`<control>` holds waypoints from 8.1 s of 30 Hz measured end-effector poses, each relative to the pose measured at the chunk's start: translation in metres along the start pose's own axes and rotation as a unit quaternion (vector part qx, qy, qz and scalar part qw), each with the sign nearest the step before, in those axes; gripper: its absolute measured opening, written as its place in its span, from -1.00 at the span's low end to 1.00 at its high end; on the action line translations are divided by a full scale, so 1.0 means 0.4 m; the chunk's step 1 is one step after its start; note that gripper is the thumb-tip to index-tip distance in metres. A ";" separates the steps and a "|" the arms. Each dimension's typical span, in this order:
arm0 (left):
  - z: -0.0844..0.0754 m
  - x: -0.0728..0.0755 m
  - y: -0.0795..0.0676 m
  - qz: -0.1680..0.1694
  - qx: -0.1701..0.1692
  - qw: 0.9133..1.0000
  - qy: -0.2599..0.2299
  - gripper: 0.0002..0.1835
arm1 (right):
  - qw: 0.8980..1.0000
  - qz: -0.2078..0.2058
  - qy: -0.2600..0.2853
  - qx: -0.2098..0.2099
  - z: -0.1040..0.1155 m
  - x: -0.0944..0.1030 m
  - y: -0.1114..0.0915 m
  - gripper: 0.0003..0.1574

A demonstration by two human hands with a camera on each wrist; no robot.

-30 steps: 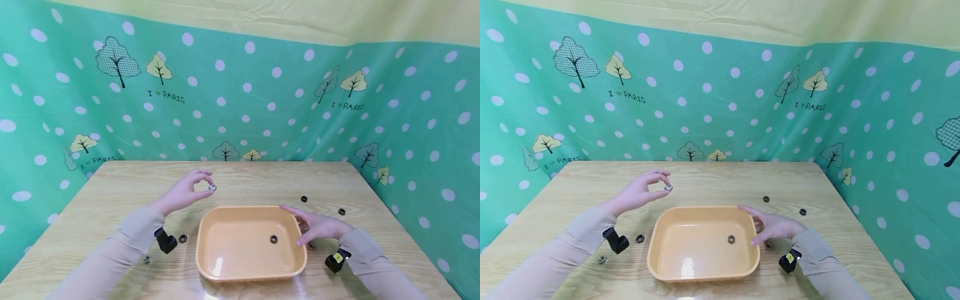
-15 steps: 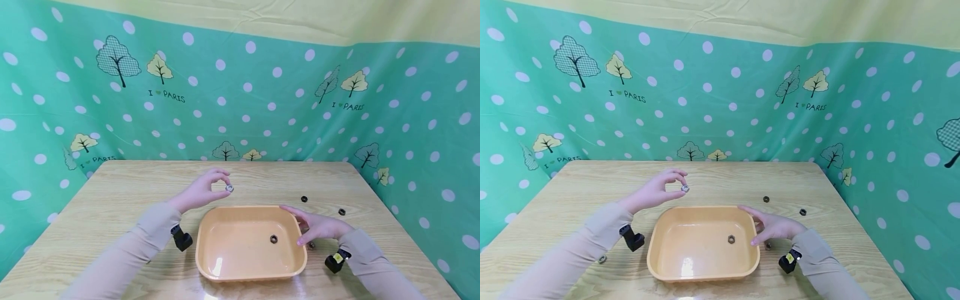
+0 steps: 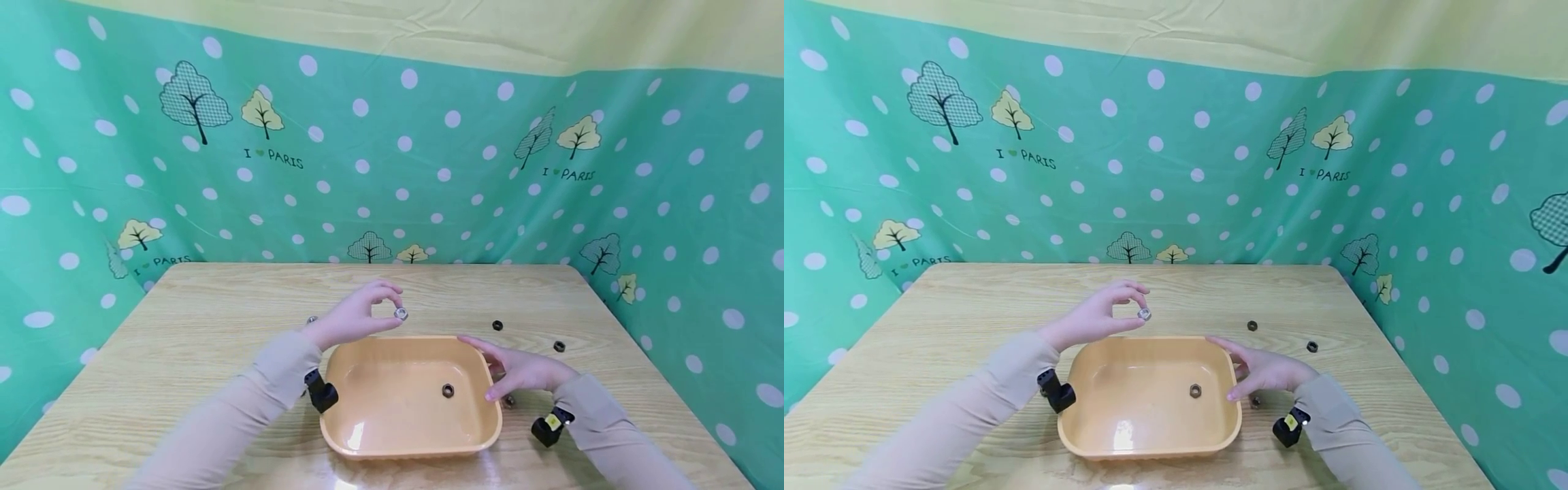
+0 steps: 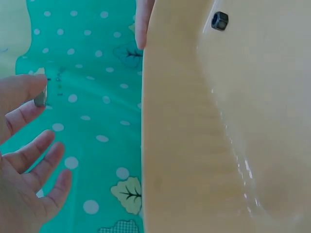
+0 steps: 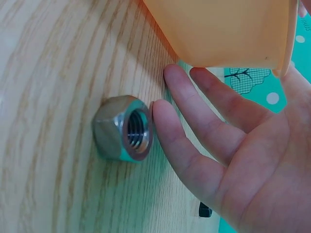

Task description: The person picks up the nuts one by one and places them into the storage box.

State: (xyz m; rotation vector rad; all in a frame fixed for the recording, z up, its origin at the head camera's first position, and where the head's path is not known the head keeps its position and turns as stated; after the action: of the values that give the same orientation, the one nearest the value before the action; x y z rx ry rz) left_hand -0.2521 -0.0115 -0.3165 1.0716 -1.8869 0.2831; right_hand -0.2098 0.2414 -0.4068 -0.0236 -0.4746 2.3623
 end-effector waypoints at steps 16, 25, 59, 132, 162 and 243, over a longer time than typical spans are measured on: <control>-0.031 -0.059 0.025 0.011 -0.024 0.999 -0.021 -0.85 | 1.000 0.005 -0.002 -0.002 0.005 -0.001 -0.002 0.30; -0.032 -0.099 0.030 0.021 -0.017 0.998 -0.048 -0.84 | 1.000 0.006 0.000 0.003 0.001 -0.003 0.002 0.30; -0.023 -0.188 0.024 0.097 -0.053 0.989 -0.093 -0.78 | 1.000 0.011 0.002 -0.002 -0.009 -0.003 0.004 0.28; -0.046 -0.306 -0.010 0.187 -0.180 0.932 0.255 -0.90 | 1.000 -0.012 -0.022 -0.010 -0.013 -0.006 -0.004 0.26; -0.074 -0.322 -0.017 0.136 -0.244 0.885 0.371 -0.87 | 1.000 -0.010 -0.013 -0.013 -0.013 -0.003 -0.001 0.28; 0.059 0.025 -0.089 0.039 0.004 0.999 -0.008 -0.66 | 1.000 0.004 -0.007 0.011 -0.007 -0.006 -0.006 0.32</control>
State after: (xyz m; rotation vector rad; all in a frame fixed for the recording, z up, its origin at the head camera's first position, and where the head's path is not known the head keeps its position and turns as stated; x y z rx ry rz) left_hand -0.2409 -0.0518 -0.3296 1.0108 -1.9461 0.3273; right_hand -0.2063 0.2423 -0.4087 0.0005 -0.4560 2.3761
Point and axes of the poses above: each hand's wrist, its own y-axis towards the middle knuckle, its own x-axis out of the back of the hand, z = x × y, the point moved 6 cm from there along y, towards the middle knuckle, and after that the axes turned 10 degrees about y, right-handed, at the moved point
